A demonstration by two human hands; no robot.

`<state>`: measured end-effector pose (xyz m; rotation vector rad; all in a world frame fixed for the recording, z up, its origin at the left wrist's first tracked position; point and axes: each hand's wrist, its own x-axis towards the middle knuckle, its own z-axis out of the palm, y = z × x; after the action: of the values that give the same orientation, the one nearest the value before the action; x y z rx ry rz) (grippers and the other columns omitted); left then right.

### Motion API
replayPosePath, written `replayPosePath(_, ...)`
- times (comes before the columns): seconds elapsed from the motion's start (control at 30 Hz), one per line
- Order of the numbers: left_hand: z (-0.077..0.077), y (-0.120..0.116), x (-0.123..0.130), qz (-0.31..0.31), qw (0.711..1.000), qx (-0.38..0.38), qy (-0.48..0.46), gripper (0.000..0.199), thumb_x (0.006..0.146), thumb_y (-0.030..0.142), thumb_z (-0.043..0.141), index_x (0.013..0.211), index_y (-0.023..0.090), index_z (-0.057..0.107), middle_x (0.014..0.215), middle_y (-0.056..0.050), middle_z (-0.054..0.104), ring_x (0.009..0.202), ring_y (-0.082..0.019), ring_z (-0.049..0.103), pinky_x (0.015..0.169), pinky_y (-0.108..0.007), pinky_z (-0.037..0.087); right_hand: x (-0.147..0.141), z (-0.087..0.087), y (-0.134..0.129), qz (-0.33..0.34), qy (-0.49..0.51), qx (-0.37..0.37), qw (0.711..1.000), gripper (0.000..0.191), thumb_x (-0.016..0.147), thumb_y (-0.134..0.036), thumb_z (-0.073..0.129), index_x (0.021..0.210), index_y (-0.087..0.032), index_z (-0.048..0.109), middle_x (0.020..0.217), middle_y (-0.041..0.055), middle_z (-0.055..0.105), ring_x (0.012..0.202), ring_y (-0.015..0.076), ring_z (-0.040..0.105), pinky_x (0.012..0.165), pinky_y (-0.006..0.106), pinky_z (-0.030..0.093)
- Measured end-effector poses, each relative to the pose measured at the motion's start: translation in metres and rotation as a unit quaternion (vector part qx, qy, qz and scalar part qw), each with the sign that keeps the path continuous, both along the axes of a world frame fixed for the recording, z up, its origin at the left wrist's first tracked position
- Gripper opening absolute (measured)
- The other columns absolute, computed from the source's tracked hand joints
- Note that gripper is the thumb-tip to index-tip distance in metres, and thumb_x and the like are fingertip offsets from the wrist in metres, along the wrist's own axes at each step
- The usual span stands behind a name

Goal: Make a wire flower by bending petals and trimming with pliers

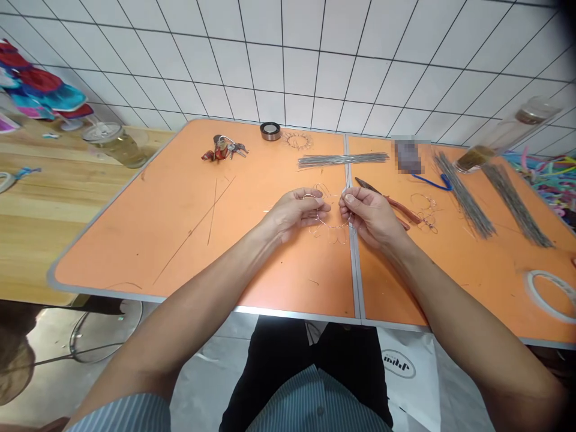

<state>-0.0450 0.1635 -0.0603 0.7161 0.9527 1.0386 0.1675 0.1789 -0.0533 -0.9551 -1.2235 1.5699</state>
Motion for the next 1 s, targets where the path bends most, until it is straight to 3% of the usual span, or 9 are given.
replayPosePath(0.23,-0.003,0.000,-0.002,0.006,1.000,0.021,0.007,0.025,0.080,0.018,0.086,0.102,0.017,0.074,0.090,-0.008,0.084,0.074,-0.018,0.078,0.076,-0.036,0.066,0.000,0.000,-0.002,0.016,0.025,-0.041,0.999,0.045,0.071,-0.048,0.105,0.092,-0.022,0.076,0.089,0.0000,0.071,0.078,0.0106,0.061,0.068,0.022,0.052)
replayPosePath(0.57,0.007,-0.003,-0.003,-0.018,1.000,0.020,0.012,0.022,0.083,0.022,0.084,0.104,0.017,0.079,0.090,-0.008,0.083,0.068,-0.017,0.077,0.067,-0.032,0.065,0.000,-0.001,-0.003,0.023,0.014,-0.034,0.999,0.043,0.074,-0.049,0.102,0.093,-0.022,0.075,0.089,-0.0005,0.070,0.078,0.0117,0.061,0.071,0.025,0.053)
replayPosePath(1.0,0.008,-0.005,0.005,0.021,0.998,0.008,0.067,0.018,0.083,0.023,0.089,0.083,0.016,0.072,0.078,-0.004,0.077,0.056,-0.011,0.067,0.058,-0.027,0.060,-0.006,0.001,-0.008,0.023,0.013,-0.029,0.999,0.045,0.068,-0.048,0.106,0.088,-0.021,0.076,0.083,-0.0002,0.068,0.076,0.0125,0.060,0.069,0.027,0.050)
